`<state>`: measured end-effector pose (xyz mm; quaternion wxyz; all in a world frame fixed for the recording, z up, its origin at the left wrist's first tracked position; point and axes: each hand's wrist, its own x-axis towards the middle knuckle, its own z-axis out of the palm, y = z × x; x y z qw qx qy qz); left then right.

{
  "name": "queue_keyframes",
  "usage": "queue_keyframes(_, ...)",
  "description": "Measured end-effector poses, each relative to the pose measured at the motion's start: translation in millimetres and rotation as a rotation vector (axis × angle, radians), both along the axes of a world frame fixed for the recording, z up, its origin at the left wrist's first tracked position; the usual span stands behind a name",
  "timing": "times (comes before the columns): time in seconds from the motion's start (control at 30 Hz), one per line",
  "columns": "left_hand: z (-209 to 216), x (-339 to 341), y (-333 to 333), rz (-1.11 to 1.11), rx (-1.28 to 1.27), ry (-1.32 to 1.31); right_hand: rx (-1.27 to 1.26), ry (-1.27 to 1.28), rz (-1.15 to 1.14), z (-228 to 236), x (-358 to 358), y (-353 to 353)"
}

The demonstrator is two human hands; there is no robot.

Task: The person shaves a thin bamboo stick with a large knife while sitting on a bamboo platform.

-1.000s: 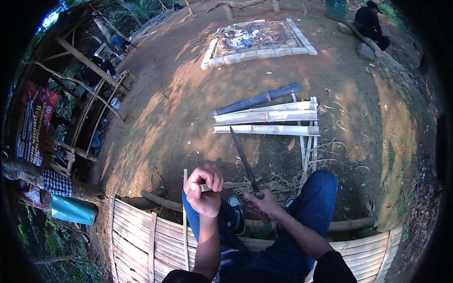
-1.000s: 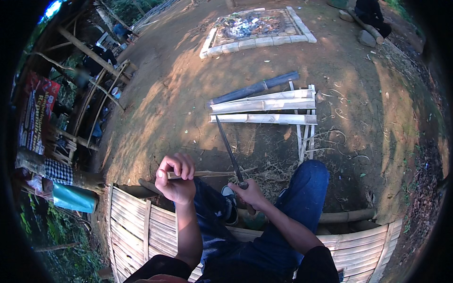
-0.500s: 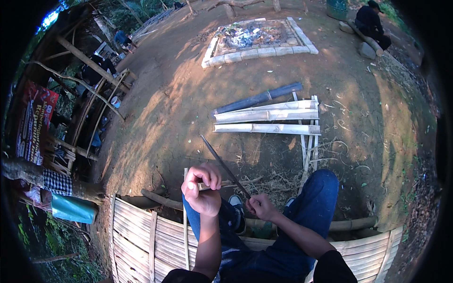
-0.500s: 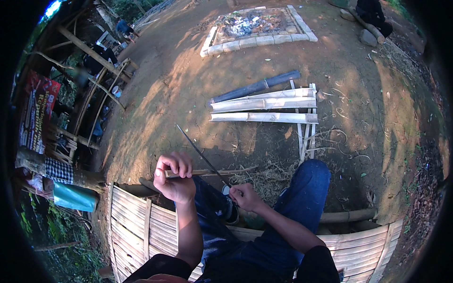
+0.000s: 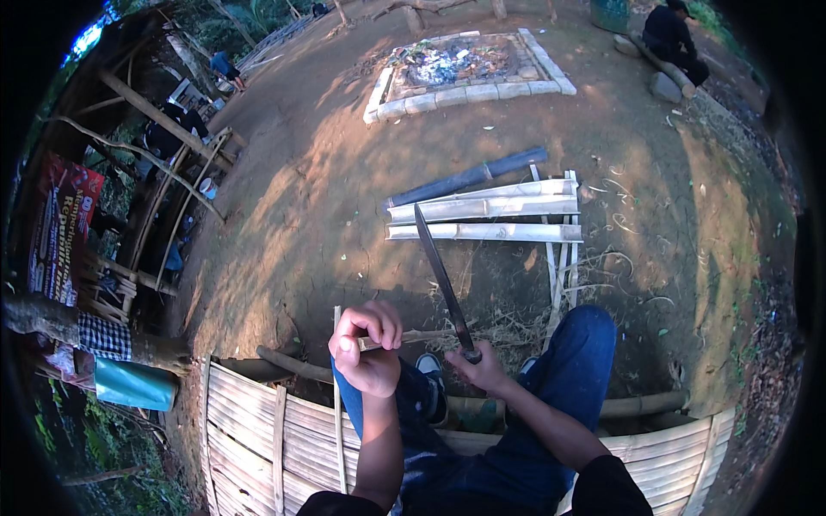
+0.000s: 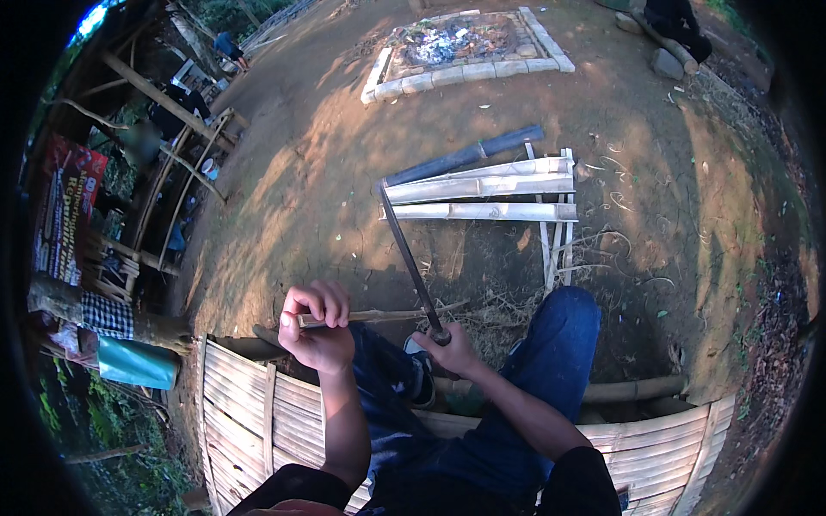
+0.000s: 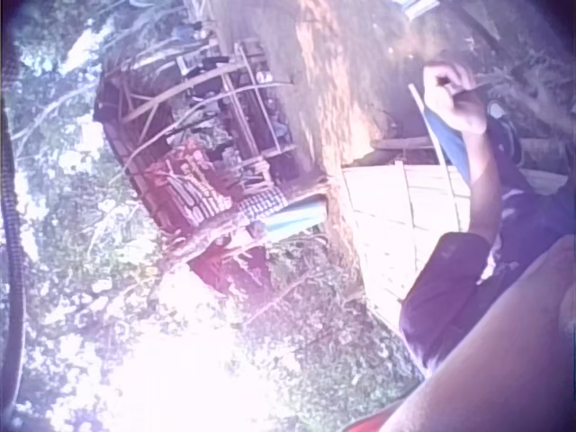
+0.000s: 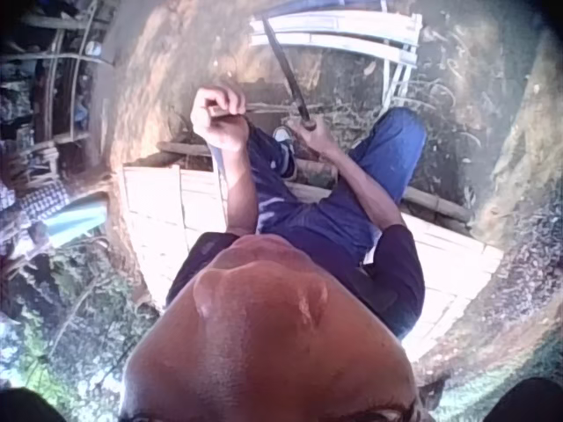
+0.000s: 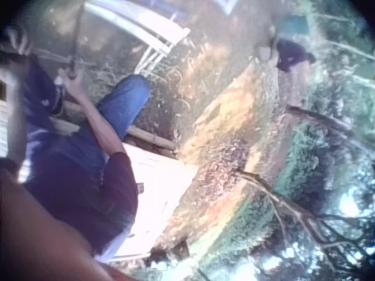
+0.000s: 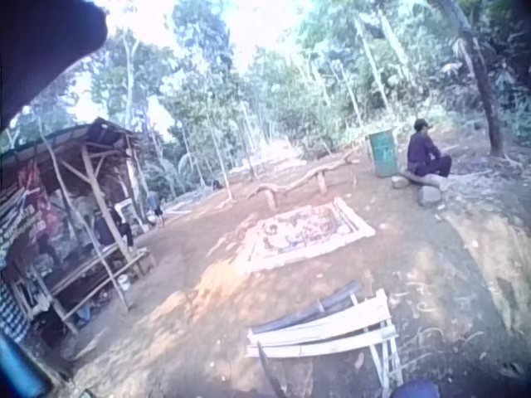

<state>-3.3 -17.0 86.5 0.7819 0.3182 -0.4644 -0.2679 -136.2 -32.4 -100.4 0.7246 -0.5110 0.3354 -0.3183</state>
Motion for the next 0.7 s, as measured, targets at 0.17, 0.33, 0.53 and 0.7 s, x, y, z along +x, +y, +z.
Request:
queue_keyframes(0.17,0,4,1,0.007,-0.010,-0.006,0.044,-0.011,0.008,7,-1,-2)
queue_keyframes(0.33,1,2,2,0.009,-0.009,-0.013,0.175,-0.021,0.069,19,-3,-1)
queue_keyframes(0.53,1,2,1,0.001,-0.019,-0.018,0.189,-0.015,0.082,18,-3,-3)
queue_keyframes(0.7,0,4,0,0.018,-0.011,0.012,0.263,-0.119,0.196,9,-3,7)
